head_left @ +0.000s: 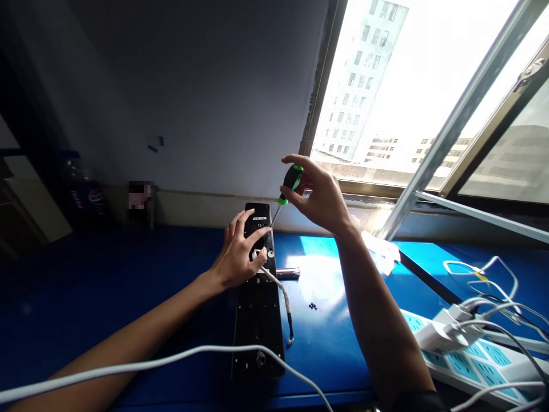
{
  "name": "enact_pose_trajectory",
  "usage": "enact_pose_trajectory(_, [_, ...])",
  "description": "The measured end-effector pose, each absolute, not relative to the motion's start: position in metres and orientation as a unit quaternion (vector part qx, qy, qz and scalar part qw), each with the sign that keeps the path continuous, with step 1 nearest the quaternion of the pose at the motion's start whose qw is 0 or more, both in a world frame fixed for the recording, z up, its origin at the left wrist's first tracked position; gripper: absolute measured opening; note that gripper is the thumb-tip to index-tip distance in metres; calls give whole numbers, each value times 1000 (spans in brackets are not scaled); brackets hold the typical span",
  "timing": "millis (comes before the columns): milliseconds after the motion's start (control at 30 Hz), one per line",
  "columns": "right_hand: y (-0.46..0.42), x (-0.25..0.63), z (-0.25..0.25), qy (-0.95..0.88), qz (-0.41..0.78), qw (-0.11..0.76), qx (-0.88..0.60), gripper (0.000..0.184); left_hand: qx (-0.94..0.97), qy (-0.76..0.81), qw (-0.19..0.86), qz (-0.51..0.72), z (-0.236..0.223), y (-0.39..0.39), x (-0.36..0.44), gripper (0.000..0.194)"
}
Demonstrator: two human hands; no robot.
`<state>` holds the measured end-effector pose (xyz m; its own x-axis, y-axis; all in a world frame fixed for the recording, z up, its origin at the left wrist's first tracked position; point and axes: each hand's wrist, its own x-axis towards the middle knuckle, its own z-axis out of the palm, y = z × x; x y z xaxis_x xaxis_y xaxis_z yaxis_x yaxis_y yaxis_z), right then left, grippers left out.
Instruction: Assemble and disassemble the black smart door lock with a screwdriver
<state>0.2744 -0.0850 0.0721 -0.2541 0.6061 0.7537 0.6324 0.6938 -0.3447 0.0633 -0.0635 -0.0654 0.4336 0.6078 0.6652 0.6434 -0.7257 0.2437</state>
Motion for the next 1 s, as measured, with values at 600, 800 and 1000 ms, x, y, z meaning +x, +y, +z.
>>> enact_pose_trajectory(600, [-76,265,64,-797,-37,465,-383,57,-865,-390,-73,-308,-71,-54,61,62])
enact_pose_trajectory(800, [-68,259,56,-783,-73,474,-396,45,-862,-397,-88,-303,-71,-55,60,63])
enact_pose_trajectory(1000, [-69,253,56,-787,-35,473,-394,50,-857,-392,-127,-310,-73,-53,59,65])
